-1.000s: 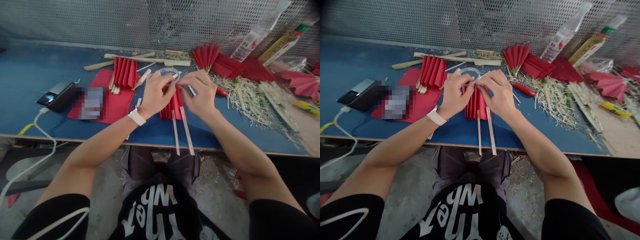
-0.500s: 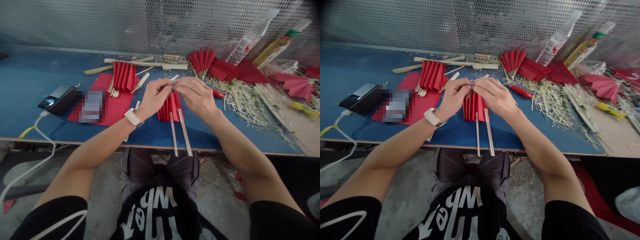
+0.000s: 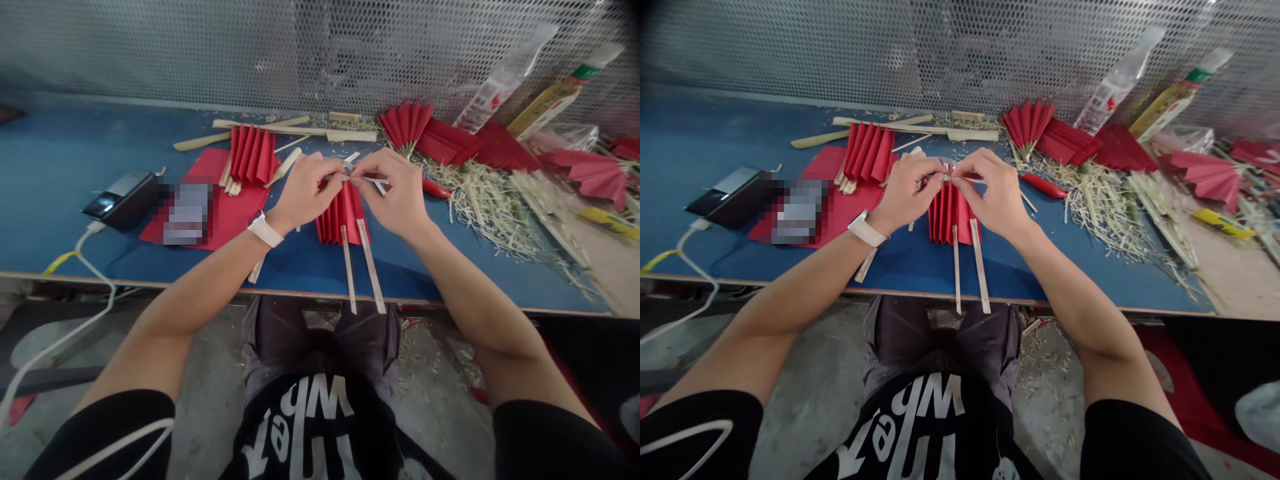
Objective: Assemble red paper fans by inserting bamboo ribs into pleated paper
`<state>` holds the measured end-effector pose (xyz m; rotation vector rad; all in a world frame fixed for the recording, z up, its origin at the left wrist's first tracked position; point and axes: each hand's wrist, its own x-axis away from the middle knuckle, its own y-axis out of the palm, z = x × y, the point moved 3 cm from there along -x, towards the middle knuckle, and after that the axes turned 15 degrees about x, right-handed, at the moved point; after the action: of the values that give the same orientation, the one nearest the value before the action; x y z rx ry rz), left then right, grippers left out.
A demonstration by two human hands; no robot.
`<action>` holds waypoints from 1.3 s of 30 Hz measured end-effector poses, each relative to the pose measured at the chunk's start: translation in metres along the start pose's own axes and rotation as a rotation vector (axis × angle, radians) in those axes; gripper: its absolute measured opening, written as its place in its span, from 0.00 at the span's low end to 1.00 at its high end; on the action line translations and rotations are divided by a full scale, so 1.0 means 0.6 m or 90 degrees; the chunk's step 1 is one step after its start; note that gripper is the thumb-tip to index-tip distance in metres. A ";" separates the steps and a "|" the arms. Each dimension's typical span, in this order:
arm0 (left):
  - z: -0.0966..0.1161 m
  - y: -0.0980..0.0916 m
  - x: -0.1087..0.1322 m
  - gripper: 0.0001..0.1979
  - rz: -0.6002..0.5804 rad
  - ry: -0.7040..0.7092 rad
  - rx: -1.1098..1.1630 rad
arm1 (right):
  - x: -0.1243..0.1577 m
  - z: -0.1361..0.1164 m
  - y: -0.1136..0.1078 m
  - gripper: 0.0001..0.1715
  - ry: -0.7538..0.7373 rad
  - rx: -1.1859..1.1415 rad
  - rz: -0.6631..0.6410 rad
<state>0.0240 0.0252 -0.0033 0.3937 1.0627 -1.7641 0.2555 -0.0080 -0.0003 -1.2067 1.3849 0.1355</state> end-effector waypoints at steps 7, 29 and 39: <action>0.008 0.003 0.007 0.13 0.046 -0.006 -0.053 | 0.006 -0.015 0.012 0.10 0.041 -0.005 0.026; -0.003 -0.004 -0.010 0.19 0.051 -0.014 0.089 | 0.032 -0.020 -0.006 0.21 -0.104 0.152 -0.001; -0.002 -0.035 -0.018 0.38 -0.034 0.001 0.159 | 0.010 0.013 -0.010 0.34 0.001 0.018 0.067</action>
<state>0.0106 0.0349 0.0134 0.5243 0.8634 -1.9518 0.2665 -0.0084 -0.0036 -1.1109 1.4473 0.1871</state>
